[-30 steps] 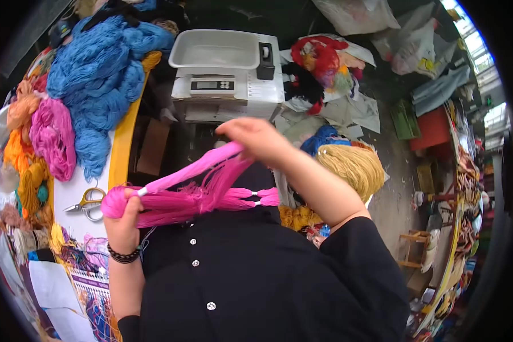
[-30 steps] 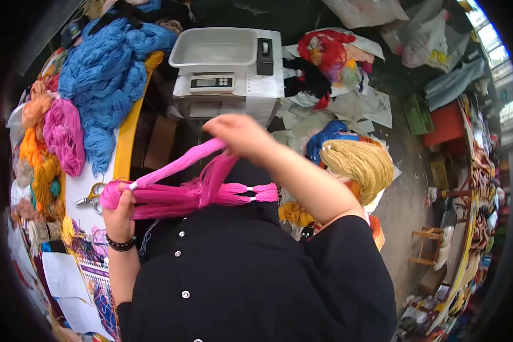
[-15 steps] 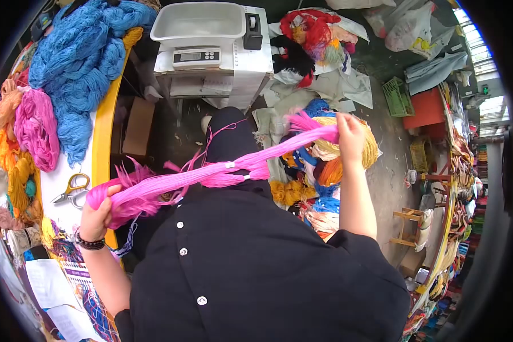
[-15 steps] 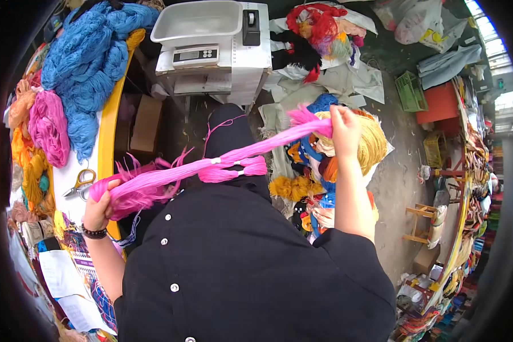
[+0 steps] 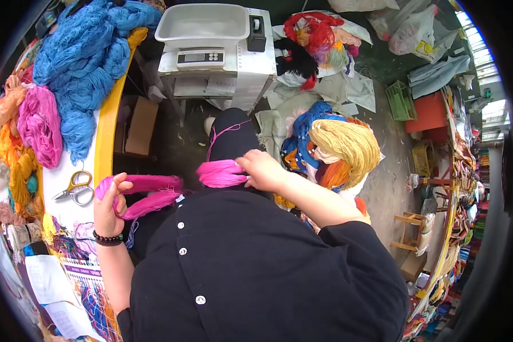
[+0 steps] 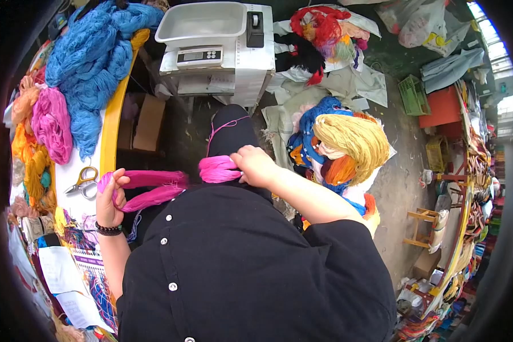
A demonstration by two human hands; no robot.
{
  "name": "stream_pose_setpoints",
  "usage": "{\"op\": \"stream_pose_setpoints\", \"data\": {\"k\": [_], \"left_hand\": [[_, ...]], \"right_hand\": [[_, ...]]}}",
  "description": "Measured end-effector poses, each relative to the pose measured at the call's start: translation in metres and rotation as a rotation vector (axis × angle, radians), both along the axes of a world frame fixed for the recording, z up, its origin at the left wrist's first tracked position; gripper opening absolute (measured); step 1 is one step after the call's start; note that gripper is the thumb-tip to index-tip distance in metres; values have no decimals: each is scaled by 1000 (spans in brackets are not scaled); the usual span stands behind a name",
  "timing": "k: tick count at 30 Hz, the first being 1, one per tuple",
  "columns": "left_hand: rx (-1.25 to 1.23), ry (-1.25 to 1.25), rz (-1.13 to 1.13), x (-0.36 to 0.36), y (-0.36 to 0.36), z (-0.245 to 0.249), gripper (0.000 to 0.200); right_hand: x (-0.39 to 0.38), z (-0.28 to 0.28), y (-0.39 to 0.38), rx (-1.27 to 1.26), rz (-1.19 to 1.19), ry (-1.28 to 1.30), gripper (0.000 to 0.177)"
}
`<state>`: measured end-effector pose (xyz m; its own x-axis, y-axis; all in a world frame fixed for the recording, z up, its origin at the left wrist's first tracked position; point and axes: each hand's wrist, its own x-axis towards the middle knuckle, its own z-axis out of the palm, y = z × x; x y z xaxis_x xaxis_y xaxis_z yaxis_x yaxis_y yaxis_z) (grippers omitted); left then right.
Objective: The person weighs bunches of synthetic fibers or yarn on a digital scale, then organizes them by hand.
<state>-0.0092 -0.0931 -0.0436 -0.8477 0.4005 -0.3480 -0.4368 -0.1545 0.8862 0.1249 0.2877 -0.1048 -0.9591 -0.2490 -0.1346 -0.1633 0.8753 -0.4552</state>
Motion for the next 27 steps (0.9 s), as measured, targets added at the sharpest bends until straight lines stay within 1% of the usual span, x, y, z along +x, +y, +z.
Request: {"op": "stream_pose_setpoints", "data": {"k": [2, 3, 5, 6, 7, 8, 9, 10, 11, 12, 13, 15, 16, 17, 18, 19, 20, 21, 23, 25, 26, 27], "left_hand": [[7, -1, -9, 2, -3, -2, 29], [16, -23, 13, 3, -4, -3, 30], [38, -41, 48, 1, -6, -8, 31], [55, -41, 64, 0, -7, -10, 32], [89, -76, 67, -4, -12, -13, 32], [73, -79, 91, -6, -17, -16, 33], [116, -75, 95, -8, -19, -16, 33], [138, -57, 62, -12, -27, -22, 34], [151, -69, 59, -16, -31, -23, 34], [190, -78, 53, -21, -37, -29, 34], [227, -85, 51, -26, -43, -35, 34], [255, -94, 50, -32, -45, -36, 35], [279, -103, 50, -34, -46, -36, 35], [275, -112, 83, -38, -48, -39, 36], [263, -125, 92, -41, -49, -43, 36], [249, -125, 123, -43, -52, -44, 36], [191, -130, 132, -39, -45, -37, 35], [155, -133, 142, -34, -36, -30, 34], [192, -172, 106, -19, -5, -16, 31], [257, -173, 75, -8, 9, -1, 29], [291, -199, 78, -5, 9, 8, 28], [246, -98, 91, -5, 7, -3, 27]], "right_hand": [[3, -3, -4, 108, -10, -81, 43], [6, -4, -4, 140, -11, -81, 32], [11, -9, 1, 78, -56, -106, 29], [13, 4, 6, -93, -128, -168, 27], [17, 20, 15, -182, -185, -159, 29], [21, 42, 25, -270, -243, -146, 30], [23, 74, 38, -288, -334, -242, 28], [29, 106, 56, -255, -356, -131, 30], [34, 131, 80, -122, -433, -54, 34], [39, 158, 105, -66, -487, 113, 38], [42, 185, 135, -46, -548, 187, 36], [44, 228, 189, -115, -645, 355, 26], [44, 235, 231, -203, -695, 457, 25], [45, 266, 242, -106, -763, 459, 24], [49, 282, 275, -210, -725, 551, 26], [67, 302, 294, -229, -694, 556, 26], [76, 325, 312, 1, -769, 667, 31], [81, 345, 340, 109, -778, 733, 30], [104, 362, 373, 238, -752, 744, 26], [116, 351, 397, 351, -693, 739, 24], [113, 341, 393, 421, -655, 747, 23], [111, 326, 386, 519, -607, 775, 23]]}}
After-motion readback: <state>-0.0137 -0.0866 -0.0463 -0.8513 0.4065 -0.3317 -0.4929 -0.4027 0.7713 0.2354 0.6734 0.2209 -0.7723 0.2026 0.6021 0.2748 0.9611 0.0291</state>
